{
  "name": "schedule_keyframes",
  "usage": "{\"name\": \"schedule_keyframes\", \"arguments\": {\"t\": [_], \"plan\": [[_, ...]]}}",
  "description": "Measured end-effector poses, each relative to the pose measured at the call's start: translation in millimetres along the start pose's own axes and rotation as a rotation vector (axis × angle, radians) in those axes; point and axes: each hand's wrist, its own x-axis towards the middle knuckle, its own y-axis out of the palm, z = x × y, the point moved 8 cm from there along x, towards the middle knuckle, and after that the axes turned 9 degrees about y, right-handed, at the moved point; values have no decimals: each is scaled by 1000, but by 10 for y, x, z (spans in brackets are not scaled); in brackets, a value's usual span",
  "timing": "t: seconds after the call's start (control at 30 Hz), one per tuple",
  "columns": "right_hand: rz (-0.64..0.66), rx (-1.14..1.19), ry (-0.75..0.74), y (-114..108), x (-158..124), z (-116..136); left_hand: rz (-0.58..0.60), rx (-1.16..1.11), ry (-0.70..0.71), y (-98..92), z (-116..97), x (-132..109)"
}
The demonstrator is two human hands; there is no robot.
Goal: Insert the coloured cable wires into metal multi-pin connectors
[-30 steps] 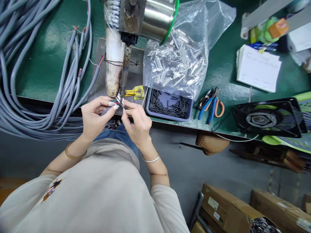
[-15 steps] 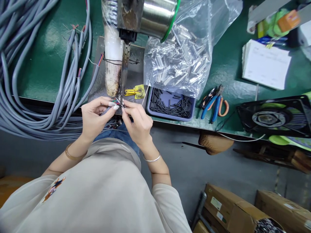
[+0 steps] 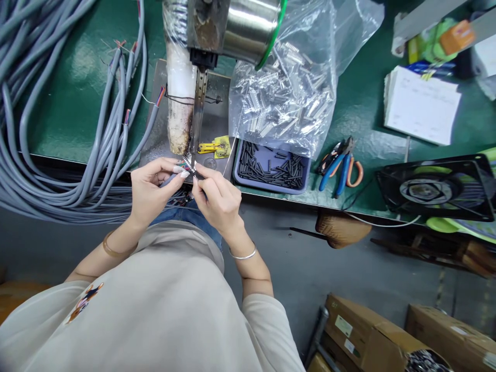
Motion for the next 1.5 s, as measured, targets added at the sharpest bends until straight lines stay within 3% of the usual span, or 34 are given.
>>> {"name": "schedule_keyframes", "arguments": {"t": [0.6,0.93,1.2,1.33,1.5], "plan": [[-65,54,41,-3,63,-16,-29,11,50,7,-51,19],[-20,-39,-76,2,-21,48,-1,-5,12,4,8,-37],[-26,-18,-73,-53,-66,57,33,20,-5,33,-2,-104],[11,84,40,-67,-67,-1,80,-103,-144,53,101,-159],[101,274,336,-8,-82,-190,202,-410,-434,179,242,-247]]}}
